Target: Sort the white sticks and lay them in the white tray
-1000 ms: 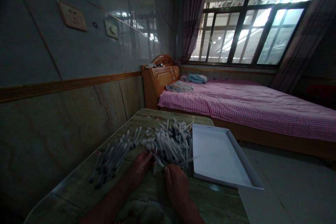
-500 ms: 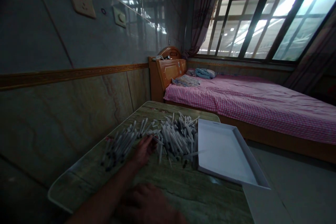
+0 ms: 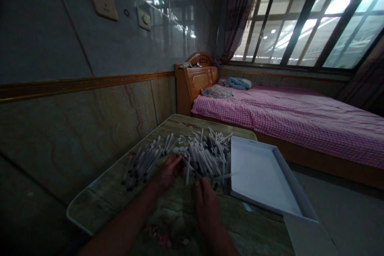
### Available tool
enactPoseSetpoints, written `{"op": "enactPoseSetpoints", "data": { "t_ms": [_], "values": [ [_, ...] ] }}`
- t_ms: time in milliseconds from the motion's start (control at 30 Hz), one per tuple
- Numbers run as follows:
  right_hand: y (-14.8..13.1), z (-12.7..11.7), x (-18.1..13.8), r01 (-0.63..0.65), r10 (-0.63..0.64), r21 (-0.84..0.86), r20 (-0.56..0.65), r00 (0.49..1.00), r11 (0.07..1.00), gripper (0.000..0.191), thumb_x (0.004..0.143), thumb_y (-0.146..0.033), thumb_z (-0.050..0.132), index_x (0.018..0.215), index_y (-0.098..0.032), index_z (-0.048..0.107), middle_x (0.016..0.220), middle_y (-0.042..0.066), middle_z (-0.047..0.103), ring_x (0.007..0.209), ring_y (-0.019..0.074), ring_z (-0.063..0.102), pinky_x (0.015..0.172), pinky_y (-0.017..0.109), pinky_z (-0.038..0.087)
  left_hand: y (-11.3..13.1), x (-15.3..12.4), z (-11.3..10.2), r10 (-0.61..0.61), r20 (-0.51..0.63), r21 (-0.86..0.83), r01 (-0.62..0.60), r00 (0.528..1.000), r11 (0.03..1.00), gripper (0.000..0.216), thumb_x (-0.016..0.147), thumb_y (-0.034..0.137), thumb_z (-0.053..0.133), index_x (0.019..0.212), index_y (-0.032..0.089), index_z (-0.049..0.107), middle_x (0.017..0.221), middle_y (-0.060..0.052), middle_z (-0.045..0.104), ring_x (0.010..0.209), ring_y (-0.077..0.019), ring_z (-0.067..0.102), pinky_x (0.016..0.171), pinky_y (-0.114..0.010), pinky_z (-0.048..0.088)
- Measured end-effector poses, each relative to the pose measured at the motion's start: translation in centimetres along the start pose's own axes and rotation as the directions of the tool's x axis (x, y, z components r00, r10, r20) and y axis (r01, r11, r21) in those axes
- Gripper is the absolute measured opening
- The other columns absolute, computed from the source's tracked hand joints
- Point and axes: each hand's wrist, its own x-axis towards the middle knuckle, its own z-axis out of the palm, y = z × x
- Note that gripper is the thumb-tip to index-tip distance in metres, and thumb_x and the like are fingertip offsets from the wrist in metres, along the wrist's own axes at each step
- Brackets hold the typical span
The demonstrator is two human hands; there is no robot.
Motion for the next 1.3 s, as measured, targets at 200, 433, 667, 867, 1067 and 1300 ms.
{"op": "enactPoseSetpoints", "data": {
  "t_ms": [200,433,667,867,1067,1300],
  "values": [
    [1.0,-0.8,1.5,-0.151,0.156,0.096,-0.049,0.987,0.984,0.051,0.095,-0.062,0.03,0.069,-0.025,0.053,0.063,0.0,0.059,0.06,0.0174,0.056,0.057,0.027,0.04,-0.8,-1.4,0.5,-0.026,0.147,0.13,0.007,0.989,0.991,0.041,0.063,0.039,0.084,0.09,0.018,0.061,0.084,-0.004,0.075,0.07,-0.0161,0.07,0.06,-0.024,0.051],
    [0.4,-1.1,1.6,-0.232,0.234,0.169,0.01,0.972,0.958,0.058,0.085,-0.074,0.034,0.061,-0.023,0.049,0.058,-0.001,0.051,0.058,0.0163,0.05,0.055,0.026,0.035,-0.6,-1.9,0.8,0.081,0.11,0.177,-0.1,0.991,0.979,0.044,0.061,0.042,0.084,0.088,0.019,0.058,0.084,-0.004,0.075,0.072,-0.0176,0.07,0.061,-0.026,0.052],
    [0.8,-1.4,2.2,-0.315,0.305,0.248,0.076,0.949,0.916,0.057,0.079,-0.075,0.04,0.06,-0.023,0.048,0.056,-0.003,0.047,0.055,0.0151,0.046,0.051,0.026,0.034,-0.6,-2.0,1.1,0.062,0.137,0.175,-0.085,0.989,0.981,0.046,0.057,0.041,0.087,0.086,0.017,0.06,0.082,-0.004,0.076,0.071,-0.0178,0.07,0.061,-0.026,0.052],
    [1.4,-1.4,1.9,-0.213,0.214,0.14,0.011,0.977,0.967,0.051,0.082,-0.064,0.045,0.058,-0.021,0.056,0.054,0.0,0.053,0.056,0.0173,0.052,0.053,0.026,0.036,-1.2,-1.5,1.5,0.081,0.049,0.179,-0.088,0.996,0.98,0.054,0.047,0.051,0.089,0.079,0.017,0.06,0.073,-0.004,0.075,0.057,-0.0163,0.067,0.052,-0.025,0.05],
    [1.4,-1.9,1.8,-0.191,0.192,0.128,0.001,0.981,0.973,0.038,0.082,-0.051,0.054,0.091,-0.02,0.073,0.088,0.007,0.075,0.083,0.0233,0.068,0.073,0.027,0.048,-1.6,-1.2,1.6,0.093,-0.007,0.214,-0.09,0.996,0.973,0.057,0.047,0.058,0.086,0.077,0.016,0.061,0.073,-0.005,0.075,0.059,-0.0175,0.068,0.052,-0.026,0.051],
    [1.8,-1.5,2.0,-0.215,0.217,0.076,-0.014,0.976,0.974,0.051,0.088,-0.06,0.042,0.064,-0.02,0.063,0.06,0.003,0.064,0.059,0.0195,0.06,0.056,0.027,0.041,-1.9,-1.1,1.7,0.102,0.009,0.209,-0.101,0.995,0.973,0.057,0.047,0.058,0.086,0.077,0.017,0.06,0.068,-0.004,0.073,0.057,-0.017,0.068,0.054,-0.027,0.053]
  ]
}}
